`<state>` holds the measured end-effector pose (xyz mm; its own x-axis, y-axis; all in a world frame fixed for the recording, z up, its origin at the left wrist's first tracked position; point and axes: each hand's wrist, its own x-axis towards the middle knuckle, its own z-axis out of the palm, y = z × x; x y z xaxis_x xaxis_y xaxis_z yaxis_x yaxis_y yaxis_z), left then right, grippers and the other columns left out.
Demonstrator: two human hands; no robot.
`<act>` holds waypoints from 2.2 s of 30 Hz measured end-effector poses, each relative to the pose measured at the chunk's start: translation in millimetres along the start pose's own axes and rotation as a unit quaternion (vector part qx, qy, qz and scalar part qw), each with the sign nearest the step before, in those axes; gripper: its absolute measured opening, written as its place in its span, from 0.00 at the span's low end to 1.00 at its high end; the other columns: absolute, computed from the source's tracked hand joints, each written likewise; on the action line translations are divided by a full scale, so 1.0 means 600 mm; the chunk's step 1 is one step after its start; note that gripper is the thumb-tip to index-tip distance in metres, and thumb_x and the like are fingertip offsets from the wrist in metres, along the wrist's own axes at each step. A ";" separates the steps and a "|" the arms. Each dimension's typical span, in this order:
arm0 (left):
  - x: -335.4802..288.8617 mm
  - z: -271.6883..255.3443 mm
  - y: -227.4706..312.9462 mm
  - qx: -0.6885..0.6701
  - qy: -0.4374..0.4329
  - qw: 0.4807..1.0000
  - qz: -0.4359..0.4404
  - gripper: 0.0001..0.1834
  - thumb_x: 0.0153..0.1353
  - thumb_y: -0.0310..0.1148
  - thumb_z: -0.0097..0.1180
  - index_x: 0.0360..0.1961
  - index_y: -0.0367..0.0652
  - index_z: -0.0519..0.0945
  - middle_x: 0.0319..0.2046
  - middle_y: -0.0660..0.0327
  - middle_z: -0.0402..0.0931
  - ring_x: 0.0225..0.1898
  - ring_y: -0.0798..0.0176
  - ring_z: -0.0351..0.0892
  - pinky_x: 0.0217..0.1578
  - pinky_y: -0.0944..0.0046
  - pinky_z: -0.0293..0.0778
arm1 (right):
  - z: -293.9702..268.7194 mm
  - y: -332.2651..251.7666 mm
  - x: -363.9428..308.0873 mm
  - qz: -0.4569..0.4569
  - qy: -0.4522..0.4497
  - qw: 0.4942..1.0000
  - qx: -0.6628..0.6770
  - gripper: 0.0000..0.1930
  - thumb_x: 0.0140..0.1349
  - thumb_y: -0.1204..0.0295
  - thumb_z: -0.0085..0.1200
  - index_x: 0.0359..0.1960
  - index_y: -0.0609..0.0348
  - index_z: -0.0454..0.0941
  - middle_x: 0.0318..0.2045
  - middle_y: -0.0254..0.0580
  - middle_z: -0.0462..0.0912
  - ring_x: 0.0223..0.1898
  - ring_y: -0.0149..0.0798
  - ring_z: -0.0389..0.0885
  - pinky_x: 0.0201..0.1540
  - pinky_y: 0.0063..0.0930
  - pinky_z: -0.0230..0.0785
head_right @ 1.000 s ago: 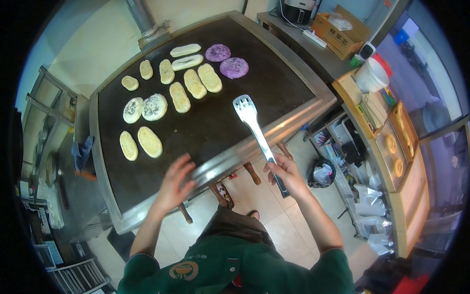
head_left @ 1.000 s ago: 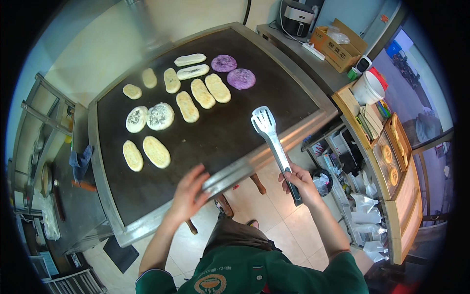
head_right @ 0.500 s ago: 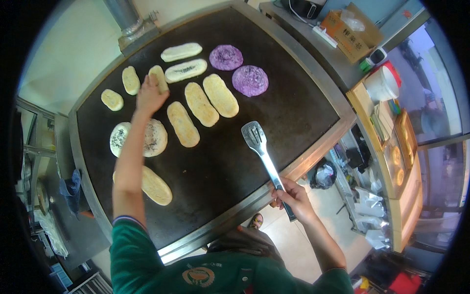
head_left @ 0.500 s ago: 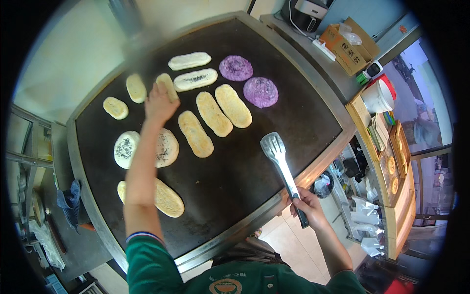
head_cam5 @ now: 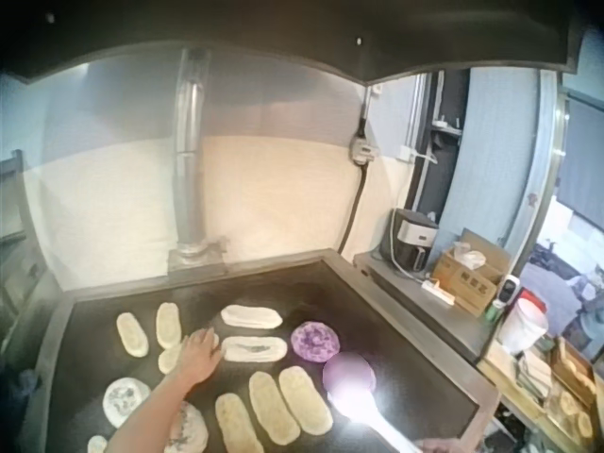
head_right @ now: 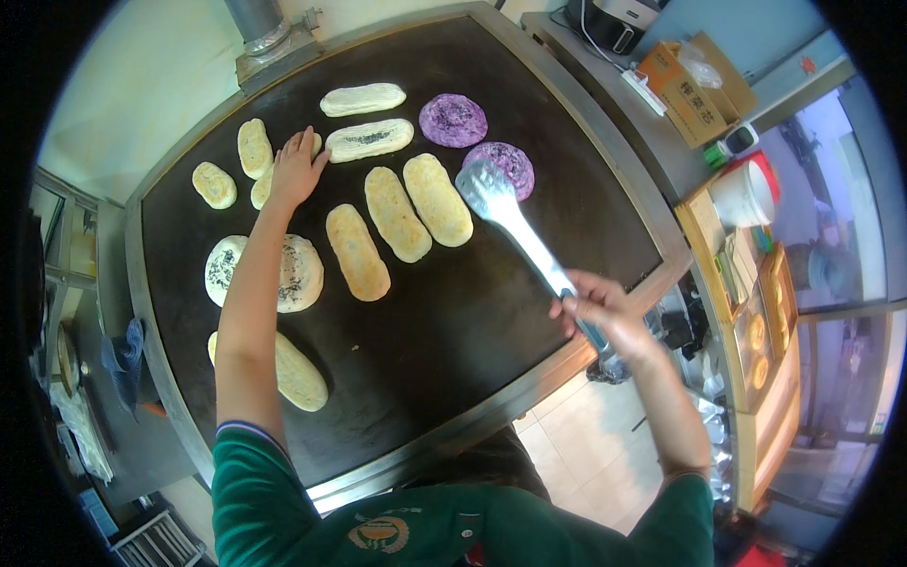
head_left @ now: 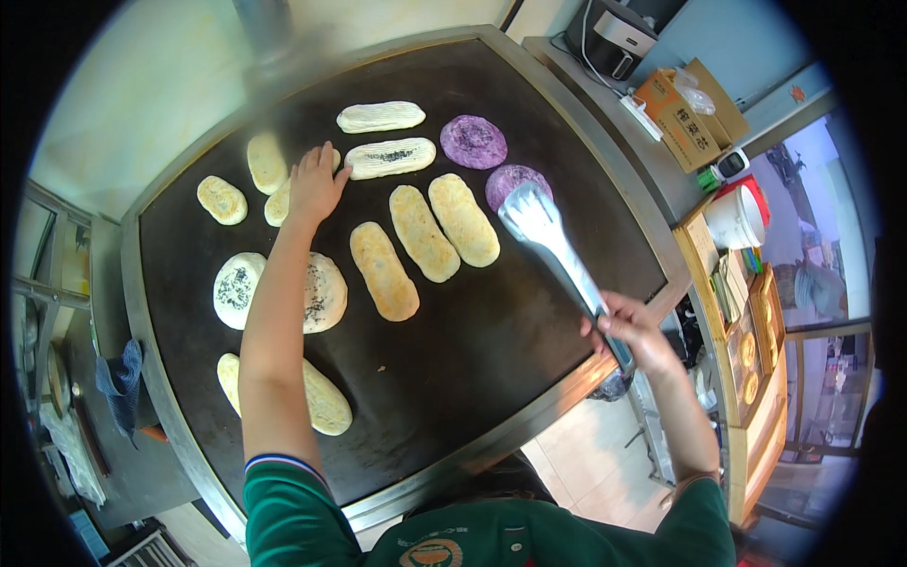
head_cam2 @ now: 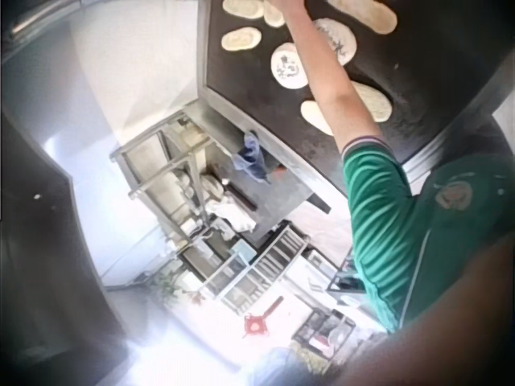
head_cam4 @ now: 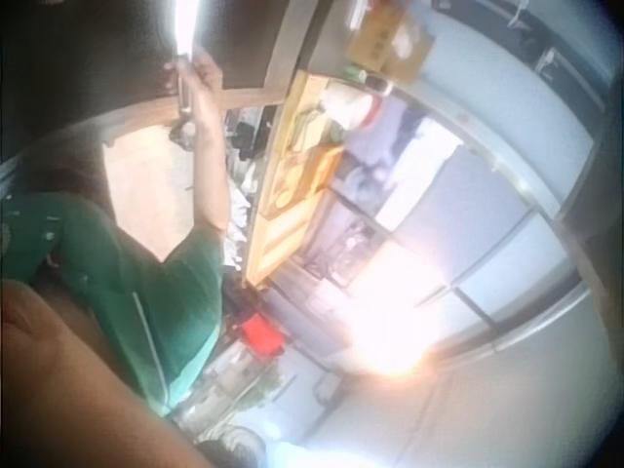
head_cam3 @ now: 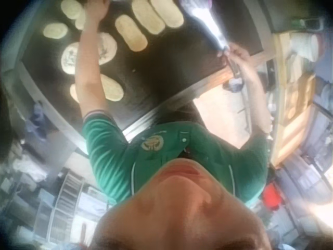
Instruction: The person flattens dough pieces with a rolling pin, places them on a griddle, flips them with tongs, and transfers cooked flatbreads to a wooden tray. The person handles both white and purple dough and uses a rolling pin and tongs throughout.
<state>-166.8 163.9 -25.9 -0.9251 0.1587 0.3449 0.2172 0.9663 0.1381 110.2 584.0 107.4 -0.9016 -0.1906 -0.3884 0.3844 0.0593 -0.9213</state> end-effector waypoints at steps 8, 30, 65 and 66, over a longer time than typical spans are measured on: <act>-0.060 -0.090 0.006 -0.225 -0.090 0.970 0.028 0.13 0.56 0.32 0.57 0.41 0.37 0.78 0.51 0.53 0.72 0.52 0.48 0.71 0.56 0.50 0.64 | -0.186 -0.172 0.325 0.031 -0.101 0.985 -0.136 0.19 0.61 0.61 0.54 0.44 0.65 0.71 0.34 0.44 0.82 0.26 0.26 0.79 0.26 0.17 0.75; -1.098 -0.442 0.245 0.145 -0.218 0.740 -0.620 0.11 0.54 0.27 0.55 0.38 0.33 0.76 0.56 0.40 0.64 0.59 0.40 0.62 0.58 0.49 0.60 | 0.009 -0.238 0.756 -0.357 -0.219 0.766 -0.487 0.19 0.57 0.68 0.57 0.50 0.62 0.76 0.28 0.35 0.81 0.22 0.25 0.74 0.23 0.18 0.65; -1.202 -0.250 0.487 -0.160 -0.247 0.651 -0.700 0.14 0.59 0.36 0.56 0.40 0.36 0.78 0.33 0.50 0.81 0.36 0.54 0.82 0.40 0.61 0.75 | -0.033 -0.203 0.636 0.156 -0.418 0.867 -0.221 0.12 0.64 0.66 0.49 0.38 0.64 0.76 0.28 0.41 0.81 0.21 0.27 0.78 0.22 0.19 0.74; -1.206 -0.243 0.498 -0.182 -0.261 0.635 -0.704 0.14 0.59 0.36 0.56 0.40 0.36 0.78 0.34 0.50 0.81 0.36 0.54 0.82 0.40 0.61 0.75 | -0.014 -0.195 0.644 0.153 -0.383 0.883 -0.224 0.11 0.65 0.67 0.48 0.37 0.64 0.76 0.27 0.40 0.81 0.21 0.26 0.77 0.22 0.18 0.73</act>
<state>612.7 308.3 -98.5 -0.2379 -0.6737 -0.6997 -0.9701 0.1288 0.2058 -284.7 511.8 65.2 -0.3048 -0.6949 -0.6513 0.3145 0.5721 -0.7575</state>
